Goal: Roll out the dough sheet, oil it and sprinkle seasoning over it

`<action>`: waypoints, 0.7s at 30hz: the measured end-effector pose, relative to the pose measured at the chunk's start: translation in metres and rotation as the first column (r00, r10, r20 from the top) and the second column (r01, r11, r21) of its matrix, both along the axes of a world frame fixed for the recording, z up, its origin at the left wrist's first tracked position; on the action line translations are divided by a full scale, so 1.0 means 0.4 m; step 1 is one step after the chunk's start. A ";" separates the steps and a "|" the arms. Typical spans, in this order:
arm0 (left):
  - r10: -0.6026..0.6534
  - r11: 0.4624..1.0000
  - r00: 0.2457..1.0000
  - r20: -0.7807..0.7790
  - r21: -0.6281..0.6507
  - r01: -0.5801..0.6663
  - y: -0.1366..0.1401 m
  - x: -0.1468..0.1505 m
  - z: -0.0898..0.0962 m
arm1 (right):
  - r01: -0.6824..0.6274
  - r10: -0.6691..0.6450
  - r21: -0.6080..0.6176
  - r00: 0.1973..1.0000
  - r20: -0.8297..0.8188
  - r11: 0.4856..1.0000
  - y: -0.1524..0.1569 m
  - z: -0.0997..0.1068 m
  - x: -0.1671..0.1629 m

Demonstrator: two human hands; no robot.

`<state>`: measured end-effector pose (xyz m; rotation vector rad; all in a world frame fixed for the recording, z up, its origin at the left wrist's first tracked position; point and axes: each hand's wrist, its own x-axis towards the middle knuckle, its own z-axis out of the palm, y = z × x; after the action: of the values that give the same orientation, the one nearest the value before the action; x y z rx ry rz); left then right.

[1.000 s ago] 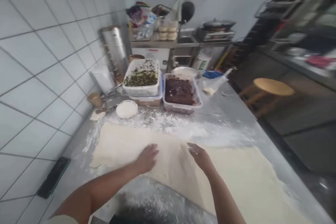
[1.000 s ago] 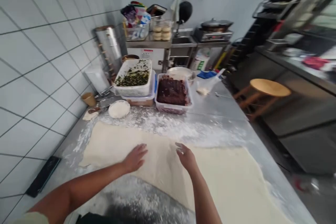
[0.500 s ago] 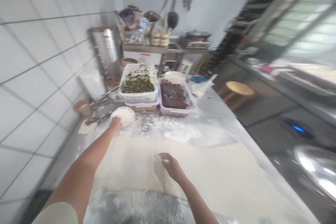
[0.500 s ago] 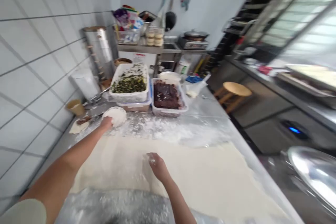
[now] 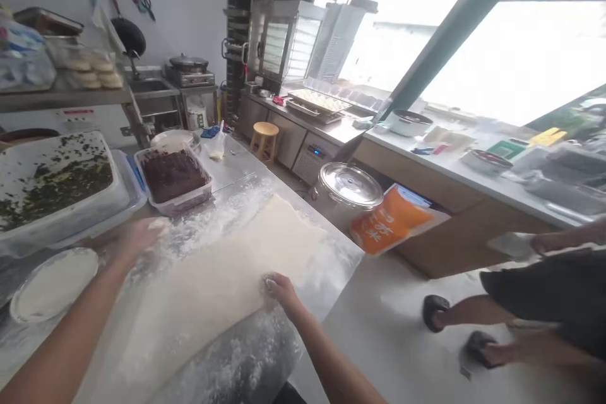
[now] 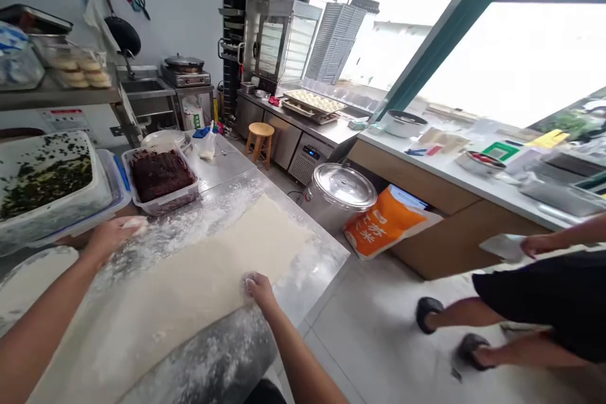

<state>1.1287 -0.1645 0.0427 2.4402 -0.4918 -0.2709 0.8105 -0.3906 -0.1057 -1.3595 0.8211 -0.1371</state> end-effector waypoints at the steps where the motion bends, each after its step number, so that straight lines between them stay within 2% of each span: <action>1: -0.113 0.993 0.992 -0.049 -0.035 0.111 -0.078 -0.031 0.028 | -0.016 0.016 0.000 1.000 0.019 1.000 -0.024 -0.008 -0.003; 2: -0.225 0.974 0.969 -0.100 -0.061 0.220 -0.157 -0.059 0.057 | -0.033 0.033 -0.003 0.999 0.036 0.999 -0.053 -0.017 -0.007; 3: -0.239 0.968 0.965 -0.106 -0.099 0.229 -0.234 -0.084 0.086 | -0.045 0.045 -0.011 0.998 0.050 0.999 -0.087 -0.028 -0.012; 5: -0.179 0.972 0.983 -0.033 -0.163 0.172 -0.382 -0.121 0.137 | -0.059 0.062 -0.045 0.996 0.067 0.997 -0.168 -0.051 -0.028; 7: -0.206 0.964 0.978 0.042 -0.165 0.210 -0.516 -0.146 0.174 | -0.056 0.060 -0.071 0.996 0.064 0.996 -0.260 -0.076 -0.055; 10: -0.191 0.939 0.974 0.119 -0.269 0.217 -0.692 -0.177 0.199 | -0.043 0.047 -0.074 0.998 0.047 0.996 -0.398 -0.110 -0.107; 12: -0.208 0.914 0.973 0.104 -0.334 0.231 -0.793 -0.203 0.201 | -0.032 0.035 -0.072 0.999 0.035 0.997 -0.476 -0.130 -0.141; 16: -0.291 0.869 0.956 0.048 -0.405 0.285 -0.944 -0.270 0.196 | -0.003 0.007 -0.136 1.000 0.027 0.991 -0.583 -0.171 -0.187; 18: -0.331 0.872 0.942 0.055 -0.363 0.328 -0.988 -0.307 0.195 | 0.018 -0.012 -0.181 0.999 0.036 0.983 -0.616 -0.190 -0.199; 21: -0.394 0.886 0.919 0.002 -0.267 0.380 -1.014 -0.366 0.190 | 0.048 -0.041 -0.215 0.999 0.033 0.975 -0.651 -0.212 -0.207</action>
<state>0.9823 -0.5702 0.1186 2.0565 -0.9336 -0.4070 0.7276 -0.6511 -0.1906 -1.5399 0.8311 -0.2870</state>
